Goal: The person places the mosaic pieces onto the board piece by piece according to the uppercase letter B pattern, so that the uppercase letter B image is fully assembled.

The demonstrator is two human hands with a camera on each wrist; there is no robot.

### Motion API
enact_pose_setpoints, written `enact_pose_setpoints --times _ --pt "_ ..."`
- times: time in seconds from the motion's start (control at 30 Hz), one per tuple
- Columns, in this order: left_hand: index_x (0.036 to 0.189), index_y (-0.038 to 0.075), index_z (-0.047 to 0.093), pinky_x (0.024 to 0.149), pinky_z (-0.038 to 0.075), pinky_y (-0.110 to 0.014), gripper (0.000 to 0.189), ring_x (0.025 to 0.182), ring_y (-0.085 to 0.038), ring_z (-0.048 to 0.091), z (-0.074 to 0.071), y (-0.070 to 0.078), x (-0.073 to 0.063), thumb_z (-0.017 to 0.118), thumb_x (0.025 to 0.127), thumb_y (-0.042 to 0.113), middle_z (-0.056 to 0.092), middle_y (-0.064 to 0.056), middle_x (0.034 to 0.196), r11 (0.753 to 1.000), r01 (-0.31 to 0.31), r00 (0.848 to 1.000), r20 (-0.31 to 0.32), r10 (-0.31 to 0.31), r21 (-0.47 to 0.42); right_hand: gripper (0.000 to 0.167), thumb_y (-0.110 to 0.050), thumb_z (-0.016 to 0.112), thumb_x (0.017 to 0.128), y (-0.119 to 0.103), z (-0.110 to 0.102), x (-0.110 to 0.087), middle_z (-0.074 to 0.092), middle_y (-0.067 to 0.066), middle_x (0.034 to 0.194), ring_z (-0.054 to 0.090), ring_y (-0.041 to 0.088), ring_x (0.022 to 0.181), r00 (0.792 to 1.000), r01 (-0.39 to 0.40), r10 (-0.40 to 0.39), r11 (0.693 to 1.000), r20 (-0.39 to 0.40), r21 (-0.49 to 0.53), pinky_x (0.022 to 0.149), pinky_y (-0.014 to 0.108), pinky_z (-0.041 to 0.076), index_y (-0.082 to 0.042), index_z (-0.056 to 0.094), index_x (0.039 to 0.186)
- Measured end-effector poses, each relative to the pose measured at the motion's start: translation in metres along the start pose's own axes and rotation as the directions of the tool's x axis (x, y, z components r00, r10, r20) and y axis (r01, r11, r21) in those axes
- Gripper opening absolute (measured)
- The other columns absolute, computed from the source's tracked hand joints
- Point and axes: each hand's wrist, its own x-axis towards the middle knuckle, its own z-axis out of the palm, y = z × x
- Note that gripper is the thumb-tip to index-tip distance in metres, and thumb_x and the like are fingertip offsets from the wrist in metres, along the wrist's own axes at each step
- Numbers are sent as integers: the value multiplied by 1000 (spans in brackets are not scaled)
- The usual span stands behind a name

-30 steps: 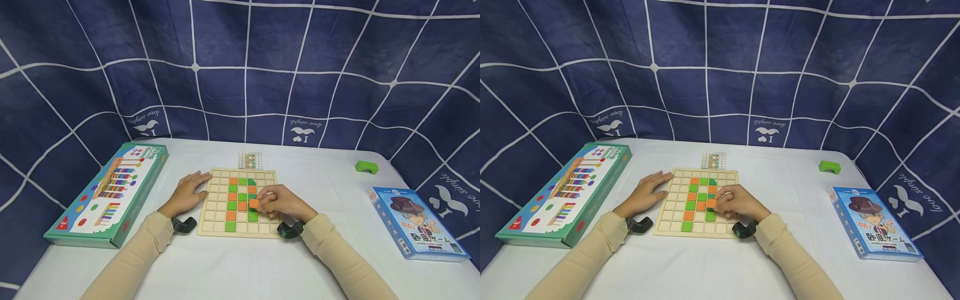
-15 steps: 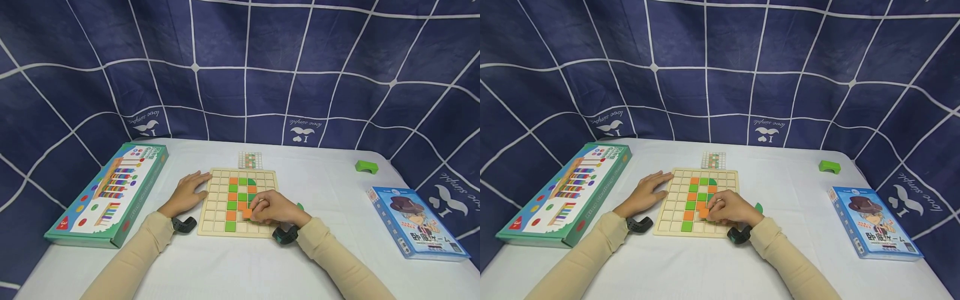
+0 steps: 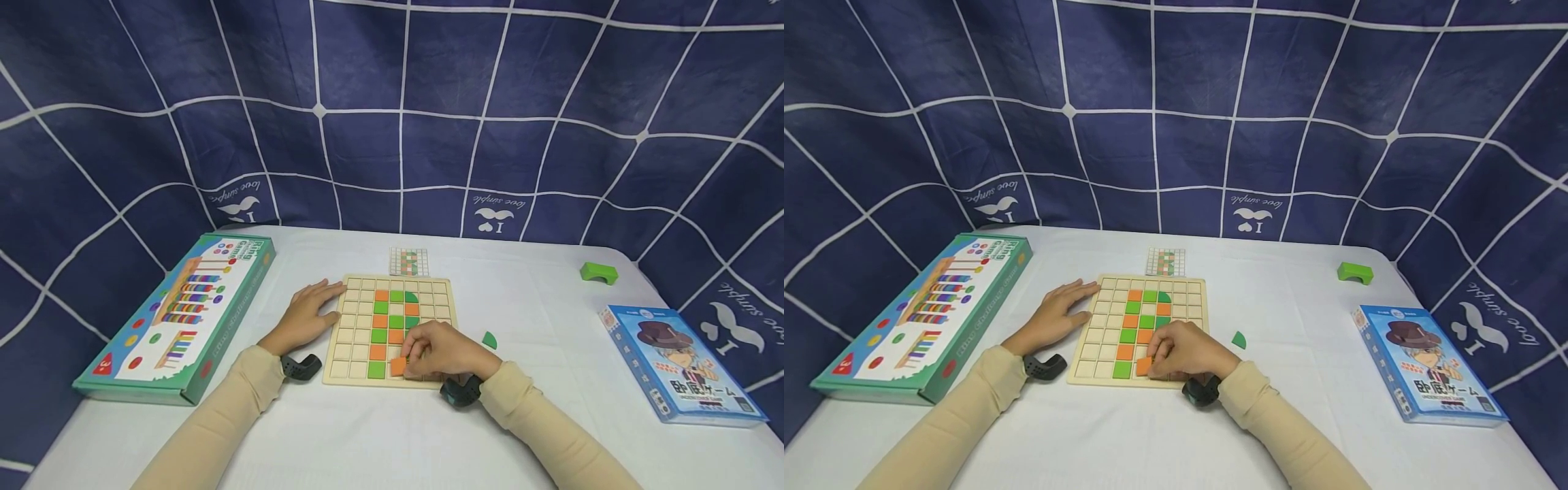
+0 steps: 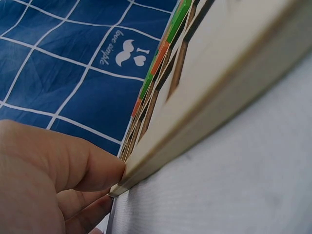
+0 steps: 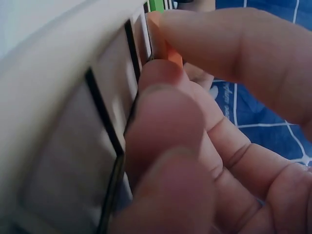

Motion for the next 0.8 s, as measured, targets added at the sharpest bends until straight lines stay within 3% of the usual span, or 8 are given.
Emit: enact_pose_setpoints --times 0.5,0.8 --pt "157 -1 53 132 13 -62 58 161 -44 29 -1 0 0 60 101 13 48 -20 165 1000 -1 1000 1 1 4 19 -1 89 82 -4 11 1 63 -11 69 45 -1 52 998 34 -40 992 -45 -125 53 17 38 -6 74 93" --pt "157 -2 53 132 13 -62 58 160 -44 30 -2 1 1 61 102 12 49 -20 165 1000 -2 1000 -1 2 3 19 0 89 84 -4 8 1 65 -10 69 47 -1 52 998 57 -58 991 -9 -120 51 17 39 -4 76 96"
